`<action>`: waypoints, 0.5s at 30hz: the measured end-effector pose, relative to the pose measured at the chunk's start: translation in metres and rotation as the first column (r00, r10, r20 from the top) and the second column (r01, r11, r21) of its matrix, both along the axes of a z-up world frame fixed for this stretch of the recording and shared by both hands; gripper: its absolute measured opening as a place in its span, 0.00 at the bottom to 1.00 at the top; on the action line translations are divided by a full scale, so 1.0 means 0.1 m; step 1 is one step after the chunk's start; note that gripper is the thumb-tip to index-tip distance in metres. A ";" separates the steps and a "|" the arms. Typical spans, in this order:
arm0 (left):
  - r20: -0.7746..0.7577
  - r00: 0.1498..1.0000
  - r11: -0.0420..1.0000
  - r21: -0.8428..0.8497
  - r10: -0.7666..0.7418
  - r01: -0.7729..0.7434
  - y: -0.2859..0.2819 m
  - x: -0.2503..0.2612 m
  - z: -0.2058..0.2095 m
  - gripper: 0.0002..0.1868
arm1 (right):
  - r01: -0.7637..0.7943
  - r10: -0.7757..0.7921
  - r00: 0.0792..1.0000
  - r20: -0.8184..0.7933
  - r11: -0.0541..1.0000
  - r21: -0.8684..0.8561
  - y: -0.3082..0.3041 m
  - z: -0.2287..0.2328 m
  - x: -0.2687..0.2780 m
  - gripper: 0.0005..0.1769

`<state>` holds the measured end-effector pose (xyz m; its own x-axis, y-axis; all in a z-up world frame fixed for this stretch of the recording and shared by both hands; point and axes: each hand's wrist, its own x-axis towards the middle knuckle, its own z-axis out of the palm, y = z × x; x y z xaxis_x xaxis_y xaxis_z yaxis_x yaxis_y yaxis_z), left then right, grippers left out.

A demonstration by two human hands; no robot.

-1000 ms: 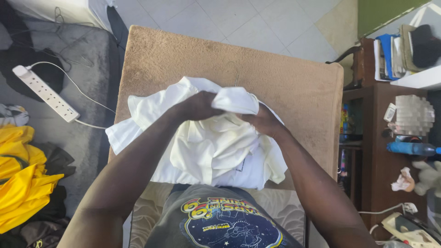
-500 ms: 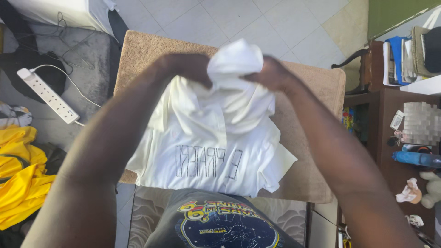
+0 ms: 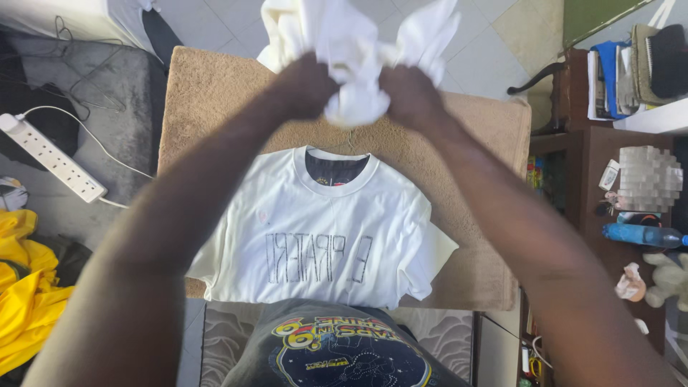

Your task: The person places several shirts on a hanger one by one. They handle a white t-shirt, a white polo shirt, and a yellow polo shirt, placing each on a hanger and then moving them to a nearby rack.

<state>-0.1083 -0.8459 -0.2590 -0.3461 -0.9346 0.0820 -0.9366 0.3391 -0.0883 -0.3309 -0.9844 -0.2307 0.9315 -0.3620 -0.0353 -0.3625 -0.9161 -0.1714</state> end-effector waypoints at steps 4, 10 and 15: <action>0.087 0.989 0.865 0.480 0.117 -0.145 0.40 -0.50 -0.54 0.16 | 0.006 0.013 0.996 -0.092 0.981 0.196 0.48 -0.78 -0.26 0.05; -0.232 0.881 0.820 0.516 0.413 -0.249 0.58 -0.61 -0.58 0.35 | 0.058 -0.036 0.992 -0.122 0.982 0.179 0.55 -0.99 -0.49 0.18; -0.418 0.453 0.528 0.836 0.788 -0.148 0.32 -0.50 -0.74 0.40 | 0.013 -0.002 0.999 -0.053 0.981 0.195 0.53 -1.10 -0.58 0.23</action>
<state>-0.1586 -0.8141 -0.3335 0.0537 -0.7924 -0.6077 -0.5518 -0.5308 0.6433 -0.3892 -0.9313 -0.3406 0.9238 -0.3504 -0.1541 -0.3824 -0.8641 -0.3272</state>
